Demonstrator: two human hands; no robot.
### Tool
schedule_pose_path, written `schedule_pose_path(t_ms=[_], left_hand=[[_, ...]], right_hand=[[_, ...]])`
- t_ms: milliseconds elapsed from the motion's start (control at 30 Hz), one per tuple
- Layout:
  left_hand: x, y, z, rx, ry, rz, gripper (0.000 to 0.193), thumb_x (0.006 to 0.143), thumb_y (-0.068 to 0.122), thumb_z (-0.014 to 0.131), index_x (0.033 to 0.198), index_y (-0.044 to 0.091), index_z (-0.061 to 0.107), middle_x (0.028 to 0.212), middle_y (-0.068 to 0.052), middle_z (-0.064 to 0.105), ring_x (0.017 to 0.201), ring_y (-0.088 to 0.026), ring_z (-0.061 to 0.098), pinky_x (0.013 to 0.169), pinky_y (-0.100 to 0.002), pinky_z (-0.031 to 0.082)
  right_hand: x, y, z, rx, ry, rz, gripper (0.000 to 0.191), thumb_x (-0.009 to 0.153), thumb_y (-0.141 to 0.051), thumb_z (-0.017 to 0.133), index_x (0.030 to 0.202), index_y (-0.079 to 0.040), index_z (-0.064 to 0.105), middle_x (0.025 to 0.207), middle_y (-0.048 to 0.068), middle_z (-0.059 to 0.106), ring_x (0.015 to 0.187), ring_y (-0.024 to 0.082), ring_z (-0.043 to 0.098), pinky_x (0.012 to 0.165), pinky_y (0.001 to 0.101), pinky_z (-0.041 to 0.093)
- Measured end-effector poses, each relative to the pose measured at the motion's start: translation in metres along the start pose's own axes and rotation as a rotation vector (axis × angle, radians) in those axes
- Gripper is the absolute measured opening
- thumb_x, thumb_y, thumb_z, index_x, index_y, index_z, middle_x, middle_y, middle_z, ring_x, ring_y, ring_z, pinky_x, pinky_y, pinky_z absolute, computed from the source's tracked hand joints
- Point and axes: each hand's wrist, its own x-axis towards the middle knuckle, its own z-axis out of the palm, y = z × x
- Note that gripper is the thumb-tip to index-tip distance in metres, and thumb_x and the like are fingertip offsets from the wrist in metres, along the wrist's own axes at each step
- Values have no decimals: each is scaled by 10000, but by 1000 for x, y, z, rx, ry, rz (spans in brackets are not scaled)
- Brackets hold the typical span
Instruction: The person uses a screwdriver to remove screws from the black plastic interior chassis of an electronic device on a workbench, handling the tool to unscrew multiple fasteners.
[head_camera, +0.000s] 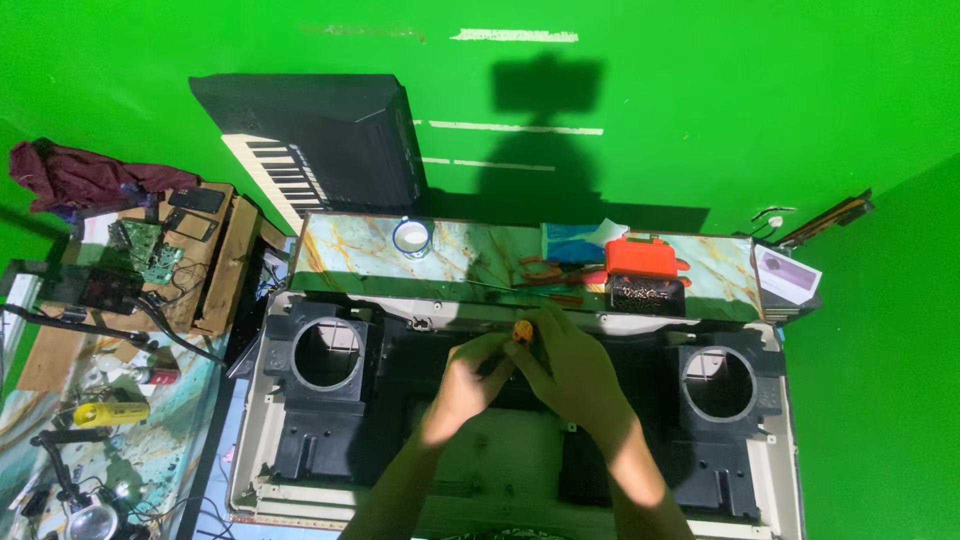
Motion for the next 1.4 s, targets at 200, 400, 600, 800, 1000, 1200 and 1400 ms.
schedule_pose_path(t_ms=[200, 400, 600, 800, 1000, 1200, 1400], left_hand=[[-16, 7, 6, -14, 26, -35, 288, 885, -1, 738, 1170, -29, 708, 1035, -165, 774, 900, -228, 773, 782, -330, 598], [-28, 4, 10, -41, 71, -82, 227, 942, -8, 699, 1168, -14, 719, 1009, -124, 791, 854, -160, 775, 718, -284, 604], [-42, -11, 19, -106, 118, -158, 267, 963, -1, 681, 1223, -56, 695, 1017, -129, 798, 830, -140, 753, 688, -256, 596], [-54, -28, 29, -285, 150, -349, 292, 995, 29, 628, 1268, -72, 658, 1110, -124, 785, 916, -138, 758, 711, -263, 602], [-63, -37, 35, -378, 200, -430, 315, 993, 51, 621, 1287, -60, 634, 1125, -129, 783, 903, -152, 762, 691, -263, 588], [-60, -31, 40, -293, 195, -500, 320, 992, 67, 622, 1292, -40, 649, 1119, -106, 782, 873, -147, 753, 680, -269, 578], [-75, -36, 46, -293, 141, -514, 311, 1008, 94, 614, 1307, 23, 662, 1113, -66, 764, 865, -124, 695, 728, -264, 568]], right_hand=[[-32, 22, 5, 147, -57, 104, 273, 982, -207, 577, 1218, -69, 593, 1032, 155, 668, 900, 335, 675, 790, 399, 532], [-68, 60, 31, 303, -108, 105, 262, 985, -114, 495, 1194, -22, 625, 1048, 155, 671, 981, 259, 671, 883, 372, 527], [-98, 79, 55, 240, -302, 268, 323, 918, -161, 587, 1210, -31, 627, 1041, 149, 670, 959, 251, 685, 843, 366, 539], [-113, 83, 75, 252, -337, 309, 329, 928, -216, 642, 1205, -41, 628, 998, 122, 702, 879, 249, 704, 782, 366, 550], [-124, 89, 91, 210, -343, 316, 285, 938, -219, 633, 1164, -50, 674, 926, 122, 721, 780, 247, 684, 718, 369, 539], [-131, 104, 108, 220, -368, 299, 240, 963, -212, 618, 1100, -26, 684, 899, 126, 733, 763, 205, 685, 701, 350, 531], [-141, 112, 118, 380, -364, 331, 237, 982, -193, 609, 1099, 2, 674, 932, 123, 744, 809, 197, 686, 726, 339, 533]])
